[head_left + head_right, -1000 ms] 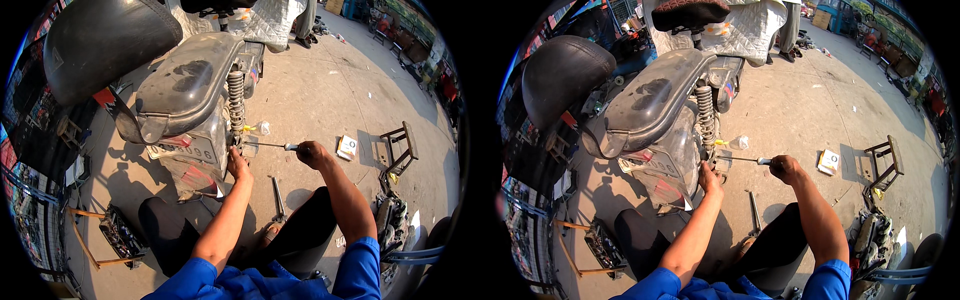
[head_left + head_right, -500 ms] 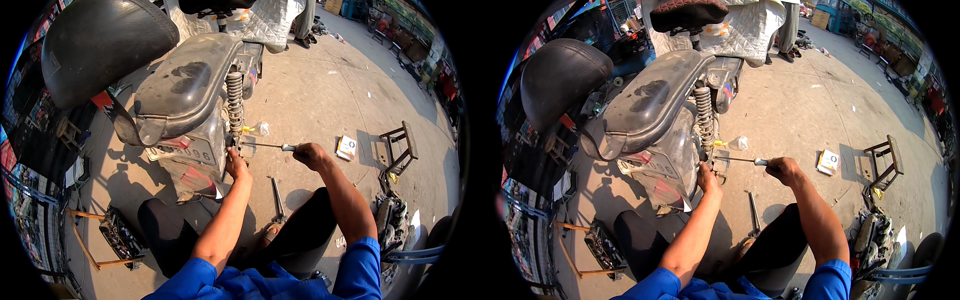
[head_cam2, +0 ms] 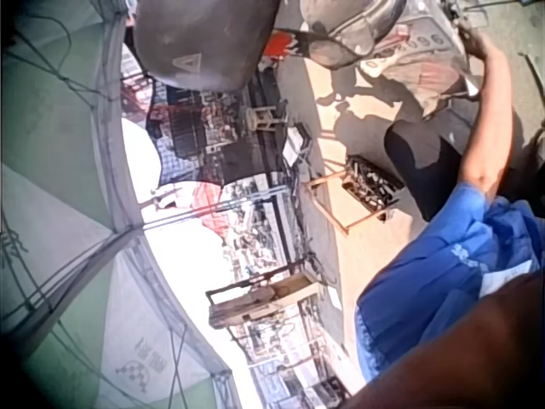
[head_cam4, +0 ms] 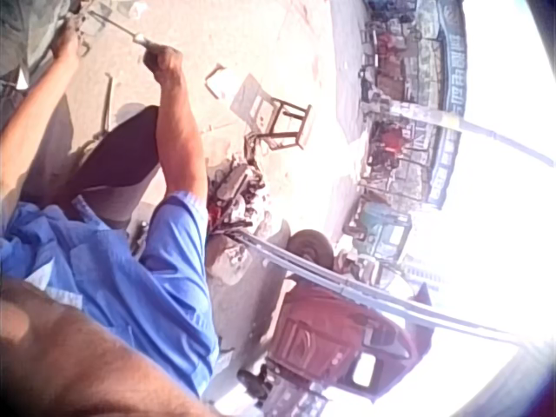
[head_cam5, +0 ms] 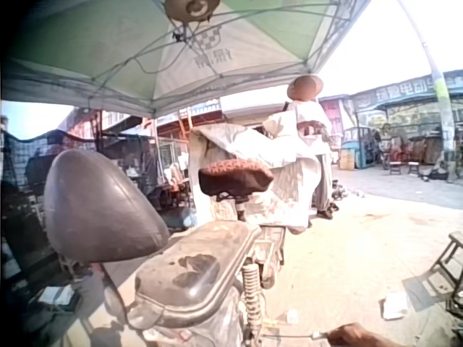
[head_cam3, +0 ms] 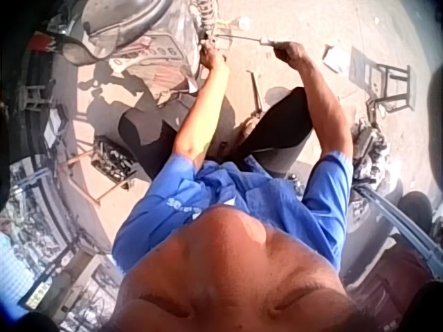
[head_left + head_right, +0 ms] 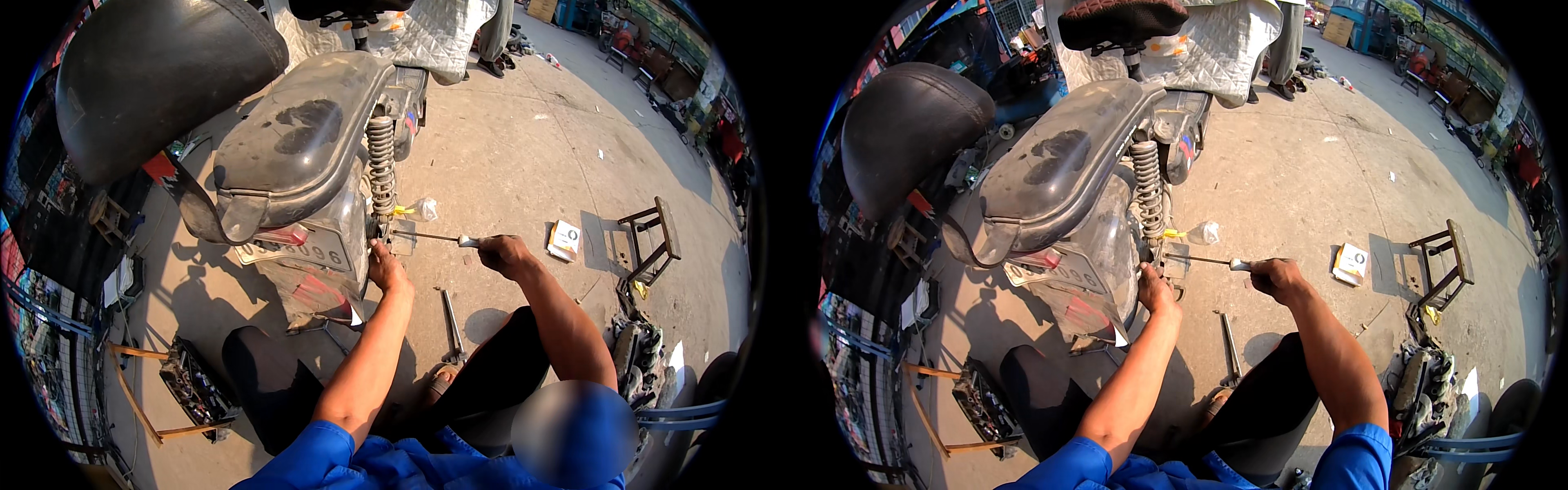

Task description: The person is sitting on the ground repairing the rear section of a scooter. They use a wrench to loosen bolts on the rear fender and a screwdriver to adjust components near the license plate area. The person removes a small black plastic part and manipulates the rear suspension spring.

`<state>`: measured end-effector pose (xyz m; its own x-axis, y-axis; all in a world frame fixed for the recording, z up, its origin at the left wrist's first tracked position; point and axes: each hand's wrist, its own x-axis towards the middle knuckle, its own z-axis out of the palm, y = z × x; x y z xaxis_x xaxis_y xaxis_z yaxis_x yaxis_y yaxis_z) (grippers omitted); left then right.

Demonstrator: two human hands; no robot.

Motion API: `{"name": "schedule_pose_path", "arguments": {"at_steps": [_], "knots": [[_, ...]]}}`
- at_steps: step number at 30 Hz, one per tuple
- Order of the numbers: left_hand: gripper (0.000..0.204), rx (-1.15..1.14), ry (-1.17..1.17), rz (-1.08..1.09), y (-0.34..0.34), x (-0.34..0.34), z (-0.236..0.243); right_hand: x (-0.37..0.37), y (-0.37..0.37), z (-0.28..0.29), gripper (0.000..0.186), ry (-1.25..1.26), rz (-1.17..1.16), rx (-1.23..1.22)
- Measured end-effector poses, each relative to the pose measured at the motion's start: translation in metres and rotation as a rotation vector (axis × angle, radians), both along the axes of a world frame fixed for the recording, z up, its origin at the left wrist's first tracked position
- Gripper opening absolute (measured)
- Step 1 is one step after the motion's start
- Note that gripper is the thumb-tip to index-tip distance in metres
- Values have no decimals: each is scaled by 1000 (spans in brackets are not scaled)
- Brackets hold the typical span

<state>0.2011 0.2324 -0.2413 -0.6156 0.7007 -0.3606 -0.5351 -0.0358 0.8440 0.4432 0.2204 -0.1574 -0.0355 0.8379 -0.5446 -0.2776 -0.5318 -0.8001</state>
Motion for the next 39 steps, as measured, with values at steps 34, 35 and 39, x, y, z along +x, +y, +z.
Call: {"name": "schedule_pose_path", "arguments": {"at_steps": [34,35,39], "knots": [[62,13,-224,-64,-26,-3,38,-10,-2,12,9,-75,-92,107],[62,19,-226,-59,-26,-4,39,-12,-1,10,9,-63,-95,99],[62,5,-227,-50,-25,2,45,-4,0,4,8,-20,-74,81]]}}
